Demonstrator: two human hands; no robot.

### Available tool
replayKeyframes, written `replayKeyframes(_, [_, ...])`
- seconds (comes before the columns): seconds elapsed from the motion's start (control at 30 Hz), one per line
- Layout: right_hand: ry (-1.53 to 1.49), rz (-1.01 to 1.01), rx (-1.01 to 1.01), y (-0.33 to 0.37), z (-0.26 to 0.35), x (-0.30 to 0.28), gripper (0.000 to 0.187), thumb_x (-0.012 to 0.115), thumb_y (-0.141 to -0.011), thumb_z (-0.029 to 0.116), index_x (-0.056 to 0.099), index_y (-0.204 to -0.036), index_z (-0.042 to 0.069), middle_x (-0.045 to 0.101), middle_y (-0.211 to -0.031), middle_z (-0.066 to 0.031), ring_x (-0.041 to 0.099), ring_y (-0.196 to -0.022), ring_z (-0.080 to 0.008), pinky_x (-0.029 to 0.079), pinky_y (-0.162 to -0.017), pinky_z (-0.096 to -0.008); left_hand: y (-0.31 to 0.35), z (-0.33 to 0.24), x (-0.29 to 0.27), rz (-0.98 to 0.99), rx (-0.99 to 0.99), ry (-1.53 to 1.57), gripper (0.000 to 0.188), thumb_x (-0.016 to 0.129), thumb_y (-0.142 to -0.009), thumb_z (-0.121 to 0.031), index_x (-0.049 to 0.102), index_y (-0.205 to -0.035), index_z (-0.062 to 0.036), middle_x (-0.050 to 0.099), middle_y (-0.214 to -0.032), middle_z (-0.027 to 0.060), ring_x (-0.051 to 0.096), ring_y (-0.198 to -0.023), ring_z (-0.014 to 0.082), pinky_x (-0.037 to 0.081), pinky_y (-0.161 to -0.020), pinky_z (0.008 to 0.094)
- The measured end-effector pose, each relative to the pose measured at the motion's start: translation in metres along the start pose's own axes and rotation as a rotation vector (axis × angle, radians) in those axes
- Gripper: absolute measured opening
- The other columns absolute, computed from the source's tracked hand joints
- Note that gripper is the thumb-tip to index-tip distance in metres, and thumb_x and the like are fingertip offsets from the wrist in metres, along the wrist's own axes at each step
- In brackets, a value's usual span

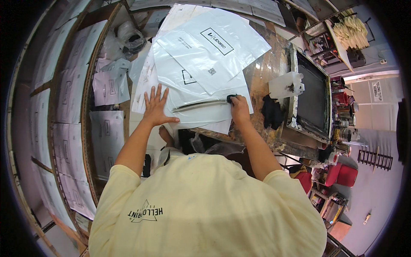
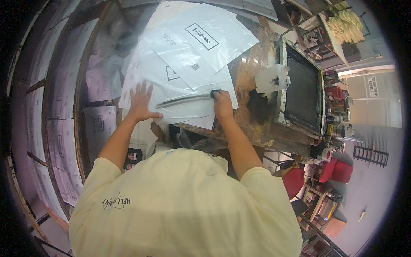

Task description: The person applies a logo to white bags by rubbing them with a black cloth soaked in ink, then stacks the finished bags onto shelves.

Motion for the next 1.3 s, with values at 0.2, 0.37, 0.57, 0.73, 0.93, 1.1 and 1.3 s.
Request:
replayKeyframes(0.2, [0.029,-0.012,-0.060,0.001,0.000,0.002,0.020,0.062,-0.085,-0.002,0.072,-0.102,-0.001,0.067,-0.109,-0.0198,0.060,-0.107,-0.0397,0.051,-0.095,-0.0480,0.003,-0.005,-0.007,-0.066,0.053,0.003,0.153,0.079,-0.050,-0.087,0.021,-0.167,-0.0083,0.005,-0.174,0.0246,-0.003,-0.160,0.0460,-0.009,-0.124,0.0666])
replayKeyframes(0.37, [-0.003,-0.093,0.069,0.000,-0.006,-0.002,0.024,0.066,-0.083,-0.003,0.074,-0.105,-0.001,0.067,-0.107,-0.0196,0.062,-0.104,-0.0400,0.051,-0.093,-0.0474,0.002,0.001,0.000,0.003,-0.003,0.000,0.157,0.076,-0.047,-0.092,0.011,-0.170,-0.0177,-0.006,-0.175,0.0172,-0.014,-0.160,0.0392,-0.017,-0.123,0.0619])
replayKeyframes(0.57, [-0.192,-0.060,-0.125,0.006,0.071,0.022,0.028,0.070,-0.081,-0.005,0.075,-0.108,-0.001,0.067,-0.104,-0.0203,0.064,-0.099,-0.0411,0.052,-0.088,-0.0471,0.002,0.002,-0.001,-0.010,0.007,0.015,0.158,0.075,-0.047,-0.093,0.011,-0.170,-0.0177,-0.005,-0.175,0.0177,-0.014,-0.160,0.0396,-0.016,-0.123,0.0622])
replayKeyframes(0.73, [-0.248,0.073,-0.244,0.015,0.137,0.058,0.023,0.063,-0.084,0.000,0.070,-0.106,0.001,0.063,-0.101,-0.0189,0.059,-0.101,-0.0390,0.051,-0.088,-0.0467,0.002,0.003,0.001,-0.042,0.023,0.024,0.159,0.075,-0.045,-0.093,0.011,-0.170,-0.0180,-0.004,-0.176,0.0176,-0.012,-0.161,0.0403,-0.016,-0.123,0.0627])
replayKeyframes(0.93, [-0.264,0.258,-0.391,0.022,0.199,0.090,0.027,0.073,-0.080,0.006,0.070,-0.106,0.001,0.061,-0.099,-0.0161,0.058,-0.100,-0.0366,0.051,-0.087,-0.0448,0.001,0.003,0.002,-0.058,0.022,0.013,0.157,0.078,-0.046,-0.090,0.012,-0.170,-0.0191,-0.003,-0.176,0.0168,-0.011,-0.161,0.0396,-0.016,-0.123,0.0625])
replayKeyframes(1.1, [-0.153,0.345,-0.437,0.025,0.211,0.095,0.028,0.075,-0.080,0.008,0.070,-0.107,0.001,0.061,-0.100,-0.0150,0.058,-0.100,-0.0360,0.051,-0.087,-0.0439,0.001,0.003,0.002,-0.067,0.011,-0.002,0.156,0.080,-0.046,-0.087,0.013,-0.170,-0.0205,-0.004,-0.176,0.0162,-0.011,-0.161,0.0386,-0.016,-0.124,0.0618])
replayKeyframes(1.3, [-0.188,0.154,-0.216,0.016,0.129,0.060,0.018,0.065,-0.085,0.003,0.069,-0.103,0.005,0.062,-0.104,-0.0176,0.060,-0.104,-0.0381,0.052,-0.088,-0.0473,0.002,-0.001,-0.003,-0.083,0.059,0.014,0.155,0.079,-0.047,-0.088,0.021,-0.167,-0.0088,0.002,-0.174,0.0226,-0.004,-0.160,0.0460,-0.007,-0.123,0.0676])
Point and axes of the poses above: each hand's wrist, its own y-axis away from the middle knuckle, its own x-axis out of the palm, z = x × y, the point moved 7 cm from there along -y, towards the middle knuckle
